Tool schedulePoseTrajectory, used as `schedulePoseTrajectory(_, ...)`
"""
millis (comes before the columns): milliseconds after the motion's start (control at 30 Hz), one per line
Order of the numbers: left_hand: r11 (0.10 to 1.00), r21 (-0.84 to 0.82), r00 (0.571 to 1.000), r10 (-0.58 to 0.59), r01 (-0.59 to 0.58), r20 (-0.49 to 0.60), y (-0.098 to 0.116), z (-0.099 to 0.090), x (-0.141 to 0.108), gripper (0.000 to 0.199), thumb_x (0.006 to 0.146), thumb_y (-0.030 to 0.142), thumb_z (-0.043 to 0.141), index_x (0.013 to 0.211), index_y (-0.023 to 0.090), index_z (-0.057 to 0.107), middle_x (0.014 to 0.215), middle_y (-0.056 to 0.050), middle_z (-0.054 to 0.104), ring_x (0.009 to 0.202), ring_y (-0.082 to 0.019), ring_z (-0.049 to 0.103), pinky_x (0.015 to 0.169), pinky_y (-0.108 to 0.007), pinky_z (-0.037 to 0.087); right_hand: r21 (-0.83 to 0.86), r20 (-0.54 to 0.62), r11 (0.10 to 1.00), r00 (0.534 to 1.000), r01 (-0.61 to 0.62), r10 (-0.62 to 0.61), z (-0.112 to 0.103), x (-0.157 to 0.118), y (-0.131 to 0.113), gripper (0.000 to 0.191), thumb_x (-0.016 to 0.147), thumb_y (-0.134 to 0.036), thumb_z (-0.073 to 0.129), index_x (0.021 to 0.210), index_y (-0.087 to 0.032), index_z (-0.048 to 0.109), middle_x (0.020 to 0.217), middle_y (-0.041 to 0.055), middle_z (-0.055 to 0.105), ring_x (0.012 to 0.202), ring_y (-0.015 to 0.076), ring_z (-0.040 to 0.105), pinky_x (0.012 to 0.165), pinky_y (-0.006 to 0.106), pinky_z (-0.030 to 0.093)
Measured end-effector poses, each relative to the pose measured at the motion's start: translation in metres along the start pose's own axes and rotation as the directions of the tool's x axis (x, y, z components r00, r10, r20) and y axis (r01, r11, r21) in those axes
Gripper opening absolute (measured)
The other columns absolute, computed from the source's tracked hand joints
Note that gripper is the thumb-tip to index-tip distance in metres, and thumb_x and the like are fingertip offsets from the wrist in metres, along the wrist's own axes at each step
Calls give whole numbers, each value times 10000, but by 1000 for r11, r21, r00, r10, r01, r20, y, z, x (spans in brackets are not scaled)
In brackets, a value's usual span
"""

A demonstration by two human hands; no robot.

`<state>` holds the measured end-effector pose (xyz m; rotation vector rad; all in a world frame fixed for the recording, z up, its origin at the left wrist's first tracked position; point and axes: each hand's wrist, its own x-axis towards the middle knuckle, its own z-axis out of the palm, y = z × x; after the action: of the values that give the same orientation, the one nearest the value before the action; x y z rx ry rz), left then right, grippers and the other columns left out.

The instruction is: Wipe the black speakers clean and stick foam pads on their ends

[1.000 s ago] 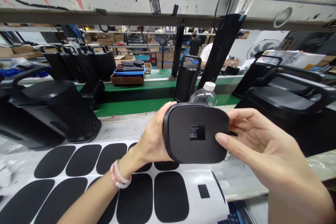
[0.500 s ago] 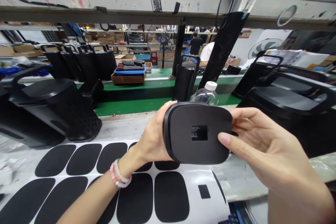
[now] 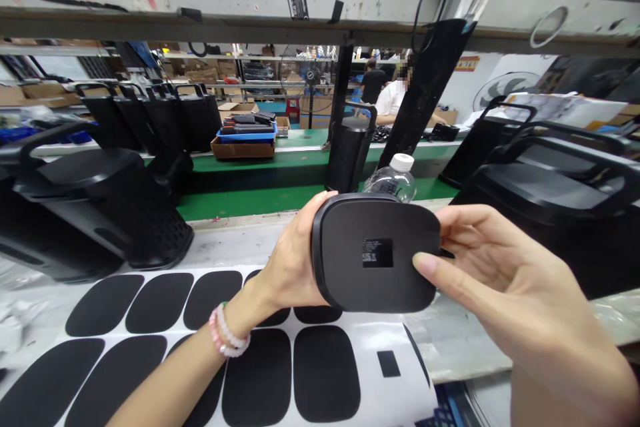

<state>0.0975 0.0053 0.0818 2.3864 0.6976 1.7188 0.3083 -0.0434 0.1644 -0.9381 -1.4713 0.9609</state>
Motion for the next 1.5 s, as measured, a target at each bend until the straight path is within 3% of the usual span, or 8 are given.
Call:
schedulePoseTrajectory(200, 1000, 9, 1000, -15, 15, 23, 1, -1, -1, 1183, 647, 543, 816, 1552, 278, 103, 1511, -187, 377, 1335, -396, 474, 1101, -620, 413, 0, 4, 1000, 1000, 13, -13, -2, 0, 2, 181, 799, -262, 755, 942, -287, 648, 868, -11, 626, 754, 119, 629, 640, 161, 568)
schedulePoseTrajectory(400, 1000, -2, 1000, -22, 22, 9, 1, 2, -2, 1216, 601, 564, 838, 1551, 312, 122, 1511, -157, 388, 1335, -412, 471, 1106, -626, 415, -19, 98, 998, 993, 67, -65, -13, 5, 11, 242, 782, -266, 774, 991, -330, 670, 881, -27, 652, 789, 119, 654, 669, 159, 579)
schedulePoseTrajectory(967, 1000, -12, 1000, -3, 3, 2, 1, 3, -3, 1233, 584, 555, 852, 1552, 321, 125, 1526, -138, 379, 1340, -406, 470, 1116, -620, 415, -141, 54, 988, 997, 70, -62, -15, 3, 14, 266, 784, -332, 770, 1021, -289, 655, 923, 21, 648, 824, 178, 656, 662, 245, 604)
schedulePoseTrajectory(1100, 999, -14, 999, -45, 45, 12, 2, 3, -4, 1173, 627, 550, 826, 1548, 313, 139, 1522, -144, 383, 1351, -407, 459, 1120, -632, 401, -156, 48, 985, 997, 72, -66, -16, 2, 15, 264, 791, -333, 765, 1025, -294, 650, 931, 19, 645, 821, 169, 656, 661, 227, 603)
schedulePoseTrajectory(1500, 1000, 11, 1000, 10, -10, -16, 1, 2, -4, 1245, 575, 577, 846, 1553, 281, 136, 1513, -163, 389, 1331, -387, 485, 1110, -569, 437, -180, 53, 980, 996, 81, -72, -9, -1, 16, 237, 852, -326, 706, 1073, -312, 619, 1042, 19, 641, 916, 161, 659, 695, 192, 597)
